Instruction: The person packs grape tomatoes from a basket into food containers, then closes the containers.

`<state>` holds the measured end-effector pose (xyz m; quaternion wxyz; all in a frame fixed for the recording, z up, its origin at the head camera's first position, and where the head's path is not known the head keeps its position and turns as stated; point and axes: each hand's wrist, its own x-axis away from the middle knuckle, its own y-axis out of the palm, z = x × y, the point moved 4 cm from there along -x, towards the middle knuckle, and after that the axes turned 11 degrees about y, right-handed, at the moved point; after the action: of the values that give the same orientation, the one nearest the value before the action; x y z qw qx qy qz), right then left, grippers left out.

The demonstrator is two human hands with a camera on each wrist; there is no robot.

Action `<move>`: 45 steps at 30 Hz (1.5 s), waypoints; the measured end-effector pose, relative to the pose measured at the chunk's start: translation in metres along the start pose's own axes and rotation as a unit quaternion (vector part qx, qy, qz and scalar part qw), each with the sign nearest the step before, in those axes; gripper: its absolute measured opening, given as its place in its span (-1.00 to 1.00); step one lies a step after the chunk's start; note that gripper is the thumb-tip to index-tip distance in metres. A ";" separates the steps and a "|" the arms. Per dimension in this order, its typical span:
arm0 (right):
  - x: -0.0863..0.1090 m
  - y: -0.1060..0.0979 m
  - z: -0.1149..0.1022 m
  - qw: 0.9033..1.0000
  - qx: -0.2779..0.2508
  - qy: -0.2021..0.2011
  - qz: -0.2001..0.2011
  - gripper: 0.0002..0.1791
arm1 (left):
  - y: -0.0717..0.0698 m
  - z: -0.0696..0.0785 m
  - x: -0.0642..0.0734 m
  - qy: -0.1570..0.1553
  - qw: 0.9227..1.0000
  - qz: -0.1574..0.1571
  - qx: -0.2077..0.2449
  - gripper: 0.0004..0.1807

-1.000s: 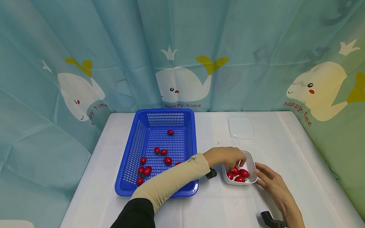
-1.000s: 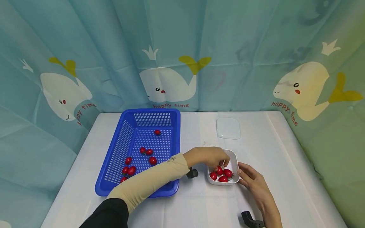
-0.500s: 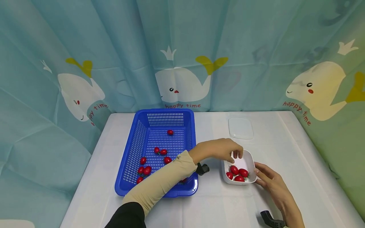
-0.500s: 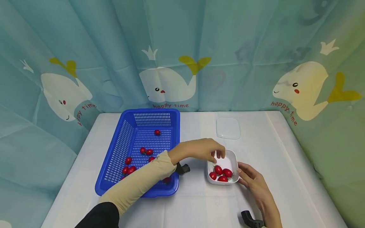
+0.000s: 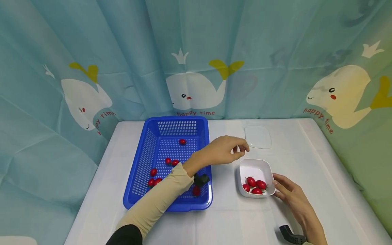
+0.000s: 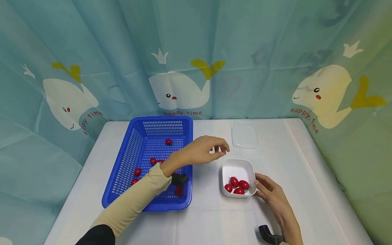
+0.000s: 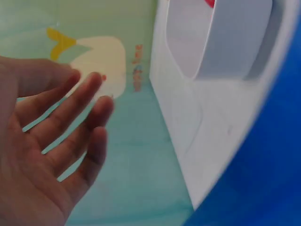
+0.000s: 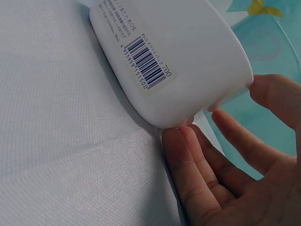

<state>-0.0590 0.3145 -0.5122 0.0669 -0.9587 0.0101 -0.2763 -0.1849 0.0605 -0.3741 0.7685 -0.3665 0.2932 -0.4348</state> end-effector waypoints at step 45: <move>-0.002 0.000 0.001 1.000 0.024 0.015 0.012 -0.27 | -0.055 -0.144 0.125 -0.247 0.968 0.033 -0.005 -0.62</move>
<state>-0.0599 0.3146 -0.5137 0.0928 -0.9523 0.0157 -0.2903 -0.2649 -0.1137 -0.4260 0.8290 -0.4567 0.1084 -0.3041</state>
